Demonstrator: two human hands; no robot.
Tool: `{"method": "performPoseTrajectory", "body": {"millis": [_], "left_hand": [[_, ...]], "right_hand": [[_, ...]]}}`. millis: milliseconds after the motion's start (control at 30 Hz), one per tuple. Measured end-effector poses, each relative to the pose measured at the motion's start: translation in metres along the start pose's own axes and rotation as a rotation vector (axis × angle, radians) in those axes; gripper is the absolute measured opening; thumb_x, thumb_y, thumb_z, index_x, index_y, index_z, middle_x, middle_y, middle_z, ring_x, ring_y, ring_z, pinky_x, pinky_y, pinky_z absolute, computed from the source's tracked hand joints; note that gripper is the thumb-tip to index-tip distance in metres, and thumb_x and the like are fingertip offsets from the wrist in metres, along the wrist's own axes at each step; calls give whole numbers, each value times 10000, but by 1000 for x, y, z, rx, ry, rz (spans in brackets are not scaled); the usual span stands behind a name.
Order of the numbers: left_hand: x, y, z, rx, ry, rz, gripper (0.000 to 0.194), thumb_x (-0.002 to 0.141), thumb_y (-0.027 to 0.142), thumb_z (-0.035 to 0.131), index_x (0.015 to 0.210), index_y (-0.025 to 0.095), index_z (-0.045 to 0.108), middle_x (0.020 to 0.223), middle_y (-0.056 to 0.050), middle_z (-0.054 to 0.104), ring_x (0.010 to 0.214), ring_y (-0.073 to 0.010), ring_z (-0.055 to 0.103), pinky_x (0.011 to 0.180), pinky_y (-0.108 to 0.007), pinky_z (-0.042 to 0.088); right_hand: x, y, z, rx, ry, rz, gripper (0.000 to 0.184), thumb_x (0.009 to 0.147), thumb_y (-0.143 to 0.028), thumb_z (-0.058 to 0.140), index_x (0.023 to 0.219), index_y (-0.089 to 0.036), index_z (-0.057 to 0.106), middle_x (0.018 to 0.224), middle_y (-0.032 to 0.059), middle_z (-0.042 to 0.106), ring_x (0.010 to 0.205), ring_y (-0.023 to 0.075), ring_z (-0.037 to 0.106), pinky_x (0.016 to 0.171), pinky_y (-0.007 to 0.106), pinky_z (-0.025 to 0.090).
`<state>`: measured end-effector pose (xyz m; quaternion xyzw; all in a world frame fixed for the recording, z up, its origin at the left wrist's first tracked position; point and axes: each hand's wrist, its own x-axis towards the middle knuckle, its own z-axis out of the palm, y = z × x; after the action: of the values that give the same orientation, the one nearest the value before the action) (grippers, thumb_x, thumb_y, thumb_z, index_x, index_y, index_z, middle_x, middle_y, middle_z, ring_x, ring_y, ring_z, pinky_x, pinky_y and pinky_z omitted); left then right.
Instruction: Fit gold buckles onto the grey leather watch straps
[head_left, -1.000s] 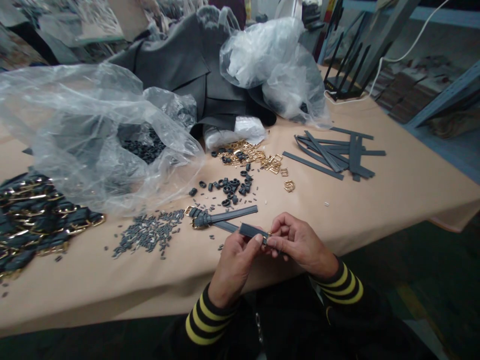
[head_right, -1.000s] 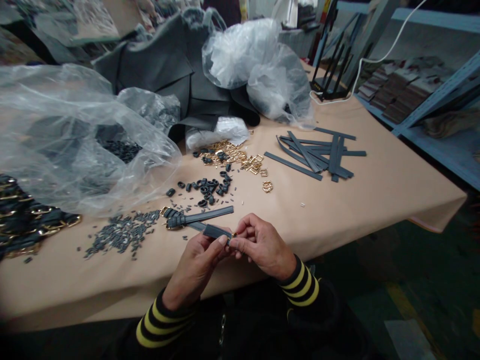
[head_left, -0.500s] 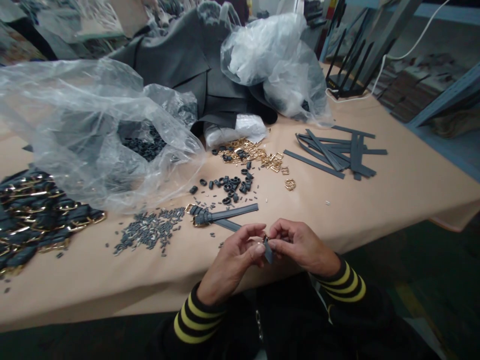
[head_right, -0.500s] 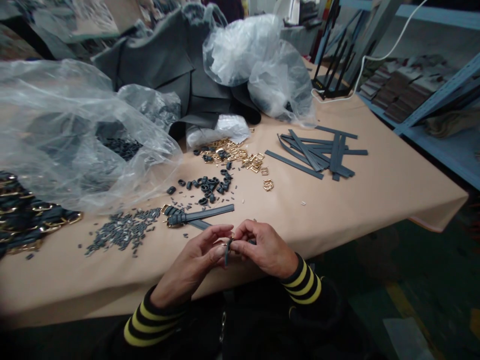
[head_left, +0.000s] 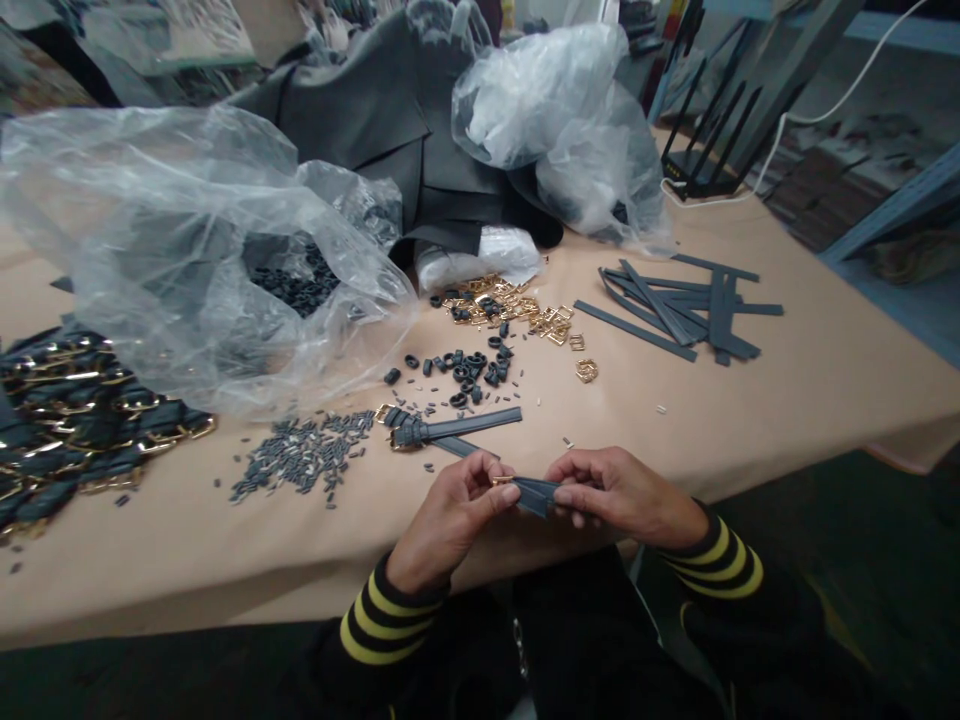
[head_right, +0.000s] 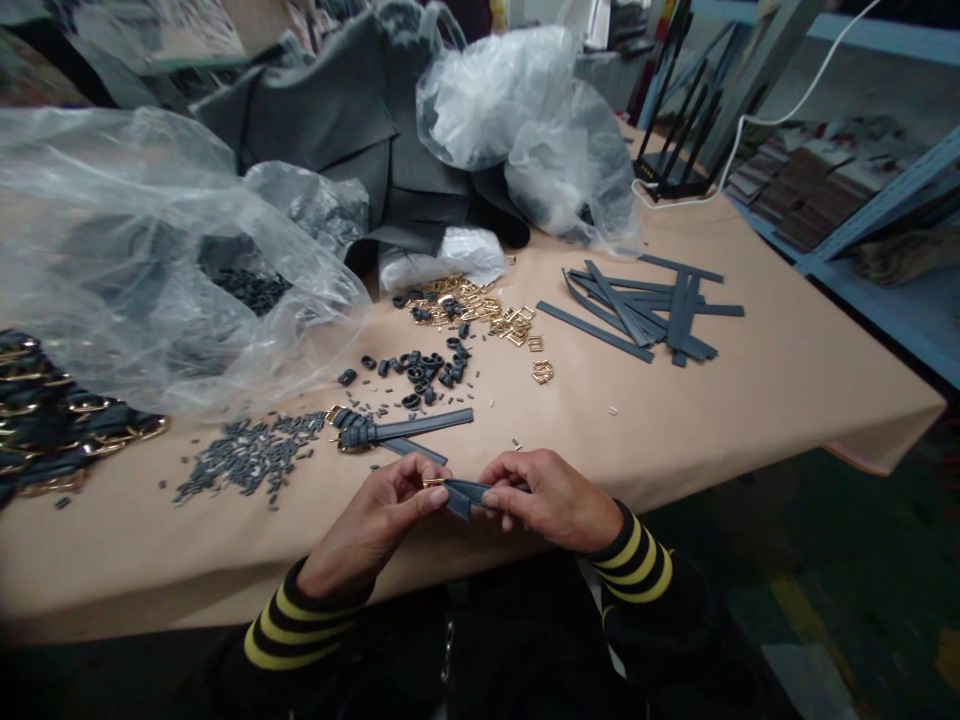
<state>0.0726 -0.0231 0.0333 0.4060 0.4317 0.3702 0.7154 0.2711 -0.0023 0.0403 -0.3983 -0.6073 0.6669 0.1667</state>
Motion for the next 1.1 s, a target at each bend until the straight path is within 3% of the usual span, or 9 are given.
{"method": "performPoseTrajectory", "body": {"millis": [100, 267, 400, 533, 667, 833, 900, 1000, 1100], "left_hand": [[1, 1, -1, 68, 60, 18, 209, 730, 210, 624, 689, 152, 428, 703, 25, 521, 637, -85, 504, 600, -214, 380], [-1, -2, -4, 110, 80, 72, 192, 737, 218, 619, 689, 151, 446, 665, 38, 510, 622, -74, 498, 595, -200, 387], [-1, 0, -10, 60, 98, 21, 185, 715, 238, 638, 776, 145, 489, 667, 34, 543, 597, -76, 529, 583, -201, 422], [0, 5, -16, 166, 69, -72, 213, 779, 314, 550, 744, 104, 538, 581, -3, 576, 486, -78, 528, 494, -196, 423], [3, 5, -22, 191, 197, -17, 230, 797, 337, 519, 733, 116, 523, 585, -2, 591, 453, -69, 519, 452, -182, 417], [6, -5, -31, 209, 330, 7, 215, 805, 329, 508, 734, 126, 510, 571, 13, 584, 438, -63, 507, 431, -173, 411], [7, -8, -33, 212, 339, 6, 219, 808, 333, 502, 735, 127, 513, 569, 13, 585, 436, -64, 509, 432, -174, 414], [7, -10, -34, 197, 348, 20, 222, 809, 337, 500, 730, 130, 514, 560, 17, 585, 425, -62, 507, 431, -174, 414], [7, -9, -34, 167, 375, 27, 223, 801, 342, 508, 726, 132, 510, 553, 20, 583, 413, -64, 506, 418, -173, 408]], "right_hand": [[3, -2, -1, 2, -47, -6, 188, 773, -290, 584, 870, -129, 584, 673, 2, 593, 544, 84, 537, 508, 187, 409], [15, -3, 1, -37, -6, -32, 191, 795, -323, 557, 764, -138, 521, 610, -15, 555, 521, 83, 509, 500, 191, 390], [23, -8, 5, -295, 49, -108, 129, 793, -273, 558, 760, -151, 532, 605, -29, 534, 549, 85, 480, 512, 192, 351], [34, -21, 8, -568, 97, -170, 89, 785, -245, 564, 757, -161, 565, 622, -28, 550, 567, 92, 477, 535, 204, 331], [60, -33, 1, -681, 100, -178, 143, 810, -285, 530, 754, -173, 600, 625, -18, 580, 572, 101, 500, 546, 205, 337], [114, -40, 1, -891, 413, -66, 292, 828, -373, 474, 660, -168, 598, 592, 30, 607, 567, 140, 541, 555, 235, 347], [133, -39, 8, -960, 467, -8, 260, 793, -360, 515, 642, -165, 598, 610, 56, 625, 598, 168, 564, 562, 252, 349], [147, -35, 15, -996, 485, 32, 161, 766, -283, 534, 682, -164, 602, 656, 72, 639, 645, 188, 577, 570, 260, 355], [141, -33, 13, -915, 410, -36, 93, 762, -242, 544, 709, -174, 580, 643, 18, 614, 609, 141, 550, 563, 231, 363]]}}
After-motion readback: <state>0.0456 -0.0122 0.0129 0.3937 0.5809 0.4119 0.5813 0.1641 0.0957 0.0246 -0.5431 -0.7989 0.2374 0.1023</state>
